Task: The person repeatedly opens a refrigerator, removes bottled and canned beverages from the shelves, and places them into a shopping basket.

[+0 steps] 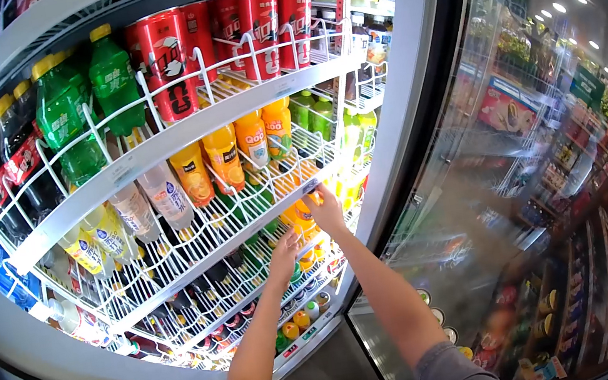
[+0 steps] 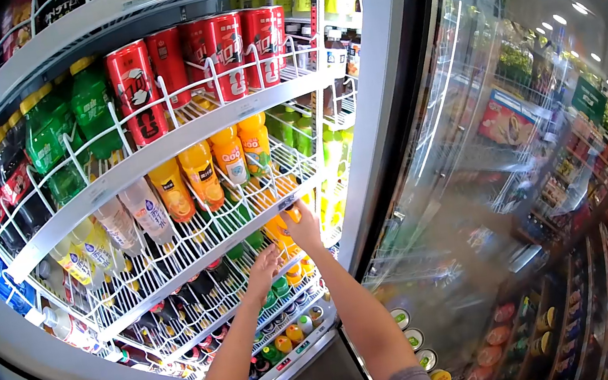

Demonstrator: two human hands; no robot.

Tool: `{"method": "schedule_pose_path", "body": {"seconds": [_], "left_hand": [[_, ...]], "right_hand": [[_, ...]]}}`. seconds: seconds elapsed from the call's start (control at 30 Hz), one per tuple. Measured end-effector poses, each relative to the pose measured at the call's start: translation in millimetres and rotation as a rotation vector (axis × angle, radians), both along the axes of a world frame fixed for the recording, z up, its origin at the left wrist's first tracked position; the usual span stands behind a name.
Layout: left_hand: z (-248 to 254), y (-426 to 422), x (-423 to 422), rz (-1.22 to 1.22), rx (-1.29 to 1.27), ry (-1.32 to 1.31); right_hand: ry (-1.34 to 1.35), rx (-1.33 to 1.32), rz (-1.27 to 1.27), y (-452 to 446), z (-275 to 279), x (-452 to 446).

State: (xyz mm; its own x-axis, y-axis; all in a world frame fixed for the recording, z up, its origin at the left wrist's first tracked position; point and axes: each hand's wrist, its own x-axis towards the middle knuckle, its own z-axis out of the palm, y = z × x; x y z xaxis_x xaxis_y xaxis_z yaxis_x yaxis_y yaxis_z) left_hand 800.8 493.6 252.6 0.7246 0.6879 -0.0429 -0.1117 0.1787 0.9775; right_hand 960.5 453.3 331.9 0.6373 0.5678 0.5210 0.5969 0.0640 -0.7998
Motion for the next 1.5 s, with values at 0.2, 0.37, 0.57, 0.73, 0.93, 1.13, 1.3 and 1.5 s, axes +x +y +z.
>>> {"method": "schedule_pose_path", "body": {"seconds": [0.2, 0.37, 0.57, 0.73, 0.93, 1.13, 1.3, 1.5], "left_hand": [[-8.0, -13.1, -20.8, 0.063, 0.142, -0.05], [-9.8, -29.1, -31.1, 0.132, 0.301, -0.009], [19.2, -80.7, -59.7, 0.164, 0.722, 0.121], [24.8, -129.4, -91.7, -0.157, 0.449, 0.044], [27.1, -184.7, -96.7, -0.219, 0.213, -0.183], [25.8, -235.3, -103.6, -0.31, 0.246, -0.091], [29.4, -268.5, -126.0, -0.209, 0.258, -0.08], [65.5, -311.7, -186.5, -0.148, 0.235, -0.152]], "right_hand": [[0.033, 0.008, -0.043, -29.6, -4.1, -27.7], [0.078, 0.255, -0.129, -62.7, 21.2, -56.2], [0.037, -0.025, -0.18, -126.2, 77.5, -89.9], [0.236, -0.123, -0.088, -165.4, 76.7, -110.9], [0.303, -0.126, -0.095, -226.2, 64.0, -127.2], [0.33, -0.013, 0.009, -289.5, 32.6, -141.6], [0.249, -0.036, 0.157, -325.5, 18.6, -184.9], [0.399, -0.046, 0.357, -373.1, 29.3, -237.6]]}}
